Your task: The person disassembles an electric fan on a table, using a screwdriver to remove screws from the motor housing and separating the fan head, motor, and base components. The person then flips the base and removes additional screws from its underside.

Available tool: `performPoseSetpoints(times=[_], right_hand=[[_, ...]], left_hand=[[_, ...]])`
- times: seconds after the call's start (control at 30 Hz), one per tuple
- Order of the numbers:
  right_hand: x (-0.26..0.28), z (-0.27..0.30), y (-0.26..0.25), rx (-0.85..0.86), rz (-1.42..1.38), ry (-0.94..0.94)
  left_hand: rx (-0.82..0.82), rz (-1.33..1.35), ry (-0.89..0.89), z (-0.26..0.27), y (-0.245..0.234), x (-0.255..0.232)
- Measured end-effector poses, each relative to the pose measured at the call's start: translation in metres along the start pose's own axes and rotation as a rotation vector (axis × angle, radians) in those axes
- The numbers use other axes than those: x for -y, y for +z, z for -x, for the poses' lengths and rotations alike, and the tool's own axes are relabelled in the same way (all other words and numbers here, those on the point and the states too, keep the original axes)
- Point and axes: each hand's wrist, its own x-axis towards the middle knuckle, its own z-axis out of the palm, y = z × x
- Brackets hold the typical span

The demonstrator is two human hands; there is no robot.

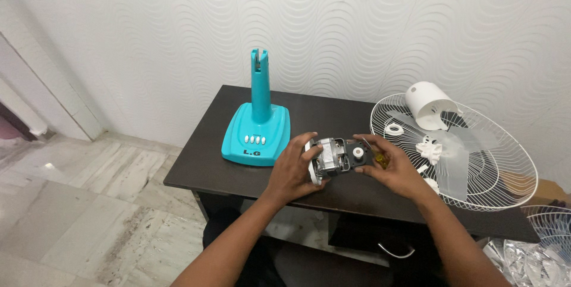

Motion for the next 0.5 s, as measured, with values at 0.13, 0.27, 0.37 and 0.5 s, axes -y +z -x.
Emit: performPoseSetpoints(times=[0.13,0.27,0.37,0.5], right_hand=[[0.0032,0.0016,0.0023,-0.008,-0.116,0.020],[0.0028,0.0005,0.0037,-0.024,-0.057,0.065],[0.0003,-0.0011,0.0057,-0.049,-0.146,-0.004],[-0.0051,-0.0029,0.0080,-0.152,-0.080,0.046]], left_hand=[[0.013,0.004,-0.013,0.0022,-0.0018,0.0003],[0.013,-0.009,-0.014,0.0025,-0.0016,0.0014],[0.016,0.021,-0.033,0.0034,-0.0009,0.0030],[-0.016,0.095,-0.070,0.0059,0.0015,0.0053]])
